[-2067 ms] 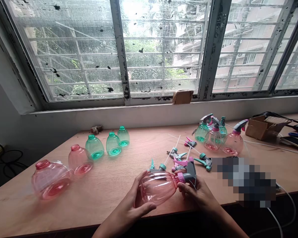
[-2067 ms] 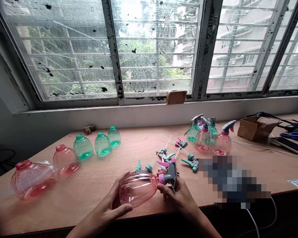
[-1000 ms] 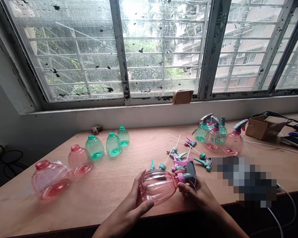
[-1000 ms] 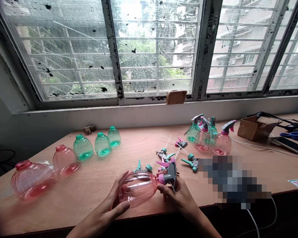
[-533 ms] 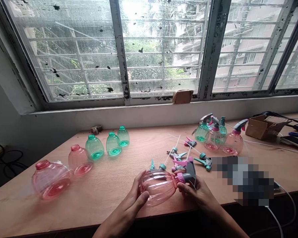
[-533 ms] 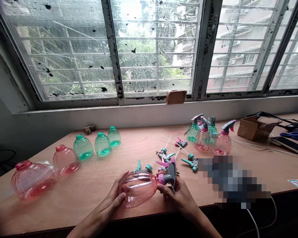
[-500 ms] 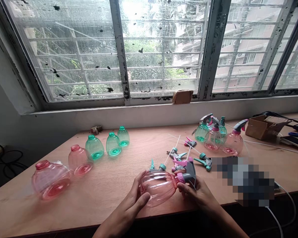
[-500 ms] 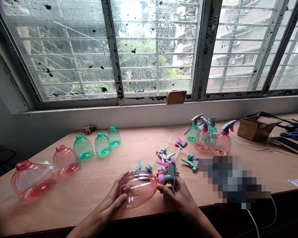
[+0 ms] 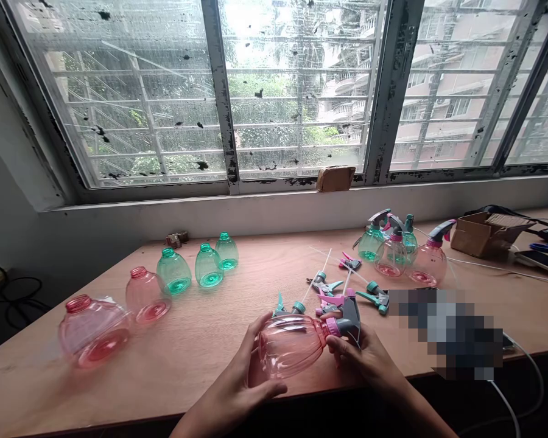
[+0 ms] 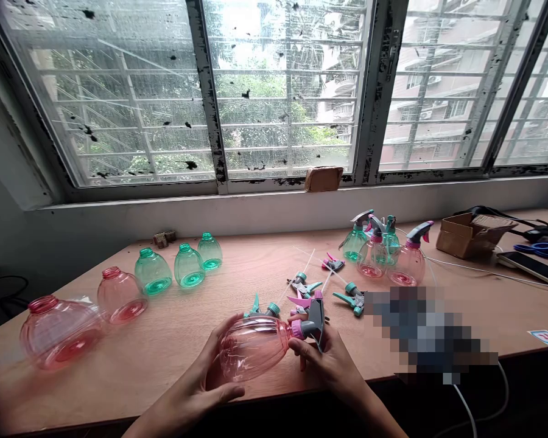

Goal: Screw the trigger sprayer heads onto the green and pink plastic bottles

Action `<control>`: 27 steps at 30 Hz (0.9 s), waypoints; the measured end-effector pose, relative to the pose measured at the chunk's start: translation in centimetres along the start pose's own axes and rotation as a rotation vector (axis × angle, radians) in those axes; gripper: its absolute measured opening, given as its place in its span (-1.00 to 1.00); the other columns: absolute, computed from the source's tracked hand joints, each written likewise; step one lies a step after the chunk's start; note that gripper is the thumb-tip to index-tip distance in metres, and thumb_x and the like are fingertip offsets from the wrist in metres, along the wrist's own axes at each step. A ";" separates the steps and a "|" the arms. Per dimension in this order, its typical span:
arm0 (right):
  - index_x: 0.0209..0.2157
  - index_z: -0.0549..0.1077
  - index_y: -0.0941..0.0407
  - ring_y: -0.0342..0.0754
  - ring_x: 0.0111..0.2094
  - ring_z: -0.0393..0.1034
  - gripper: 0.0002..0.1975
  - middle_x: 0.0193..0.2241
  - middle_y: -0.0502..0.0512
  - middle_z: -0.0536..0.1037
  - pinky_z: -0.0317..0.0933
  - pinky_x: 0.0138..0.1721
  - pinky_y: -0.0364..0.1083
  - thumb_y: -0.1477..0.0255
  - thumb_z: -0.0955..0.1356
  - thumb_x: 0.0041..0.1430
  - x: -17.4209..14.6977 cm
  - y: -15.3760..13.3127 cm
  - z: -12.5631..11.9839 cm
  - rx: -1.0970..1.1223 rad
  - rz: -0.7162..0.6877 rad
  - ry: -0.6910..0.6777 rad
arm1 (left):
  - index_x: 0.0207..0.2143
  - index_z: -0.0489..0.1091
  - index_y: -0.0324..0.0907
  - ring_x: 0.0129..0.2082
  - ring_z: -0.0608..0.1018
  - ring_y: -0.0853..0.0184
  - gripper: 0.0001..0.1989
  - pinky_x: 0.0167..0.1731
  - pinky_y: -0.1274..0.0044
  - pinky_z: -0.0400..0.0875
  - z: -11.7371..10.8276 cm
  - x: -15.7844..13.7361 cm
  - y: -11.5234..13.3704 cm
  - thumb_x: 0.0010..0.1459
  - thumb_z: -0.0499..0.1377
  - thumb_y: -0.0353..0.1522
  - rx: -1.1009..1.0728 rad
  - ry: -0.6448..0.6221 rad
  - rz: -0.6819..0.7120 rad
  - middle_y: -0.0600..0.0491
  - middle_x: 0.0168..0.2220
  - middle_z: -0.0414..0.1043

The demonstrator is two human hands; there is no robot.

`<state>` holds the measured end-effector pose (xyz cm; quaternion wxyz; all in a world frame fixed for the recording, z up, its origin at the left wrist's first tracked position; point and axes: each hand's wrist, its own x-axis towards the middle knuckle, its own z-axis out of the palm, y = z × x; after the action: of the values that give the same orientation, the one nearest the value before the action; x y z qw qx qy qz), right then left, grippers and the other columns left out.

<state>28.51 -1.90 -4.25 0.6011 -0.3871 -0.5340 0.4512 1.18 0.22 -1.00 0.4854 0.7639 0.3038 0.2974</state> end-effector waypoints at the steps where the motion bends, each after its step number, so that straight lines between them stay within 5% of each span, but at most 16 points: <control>1: -0.20 0.57 0.14 -0.17 -0.54 0.35 -0.69 -0.13 0.17 0.55 0.36 -0.55 -0.13 0.23 0.52 0.11 0.0 0.0 0.0 0.001 0.001 0.004 | 0.39 -0.15 0.20 0.43 0.03 0.02 -0.15 0.41 0.11 -0.23 -0.1 -0.1 0.1 0.24 0.30 -0.31 -0.008 -0.016 -0.007 0.05 0.46 -0.12; 5: -0.20 0.57 0.13 -0.17 -0.54 0.35 -0.67 -0.14 0.16 0.55 0.36 -0.56 -0.14 0.21 0.52 0.09 0.0 0.1 0.1 0.004 0.005 0.018 | 0.39 -0.13 0.21 0.43 0.02 0.05 -0.31 0.40 0.11 -0.19 -0.2 -0.2 0.2 0.35 0.17 -0.22 -0.025 -0.008 -0.038 0.07 0.46 -0.11; 16: -0.18 0.55 0.14 -0.14 -0.53 0.35 -0.59 -0.18 0.15 0.56 0.37 -0.54 -0.13 0.14 0.53 0.06 -0.1 -0.2 0.2 -0.015 0.021 0.018 | 0.38 -0.13 0.13 0.42 0.03 0.07 -0.13 0.41 0.18 -0.15 0.3 0.4 0.4 0.21 0.31 -0.39 0.012 -0.001 0.023 0.02 0.44 -0.08; 24: -0.17 0.54 0.14 -0.16 -0.54 0.34 -0.63 -0.17 0.14 0.56 0.36 -0.54 -0.13 0.18 0.52 0.09 -0.1 -0.2 0.1 -0.004 0.018 0.004 | 0.39 -0.08 0.14 0.45 -0.03 0.09 -0.39 0.41 0.17 -0.16 -0.2 -0.2 0.5 0.39 0.10 -0.18 -0.040 0.001 -0.034 0.06 0.47 -0.12; 27: -0.15 0.54 0.14 -0.15 -0.53 0.34 -0.61 -0.19 0.14 0.55 0.36 -0.54 -0.12 0.17 0.52 0.09 -0.1 -0.2 0.1 -0.012 0.015 0.010 | 0.39 -0.09 0.13 0.43 0.04 0.04 -0.26 0.40 0.18 -0.11 0.0 0.0 0.1 0.31 0.23 -0.24 -0.026 0.009 -0.011 0.02 0.45 -0.09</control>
<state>28.40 -2.06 -4.06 0.5981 -0.3968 -0.5308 0.4507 1.16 0.22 -0.94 0.4958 0.7544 0.3064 0.3021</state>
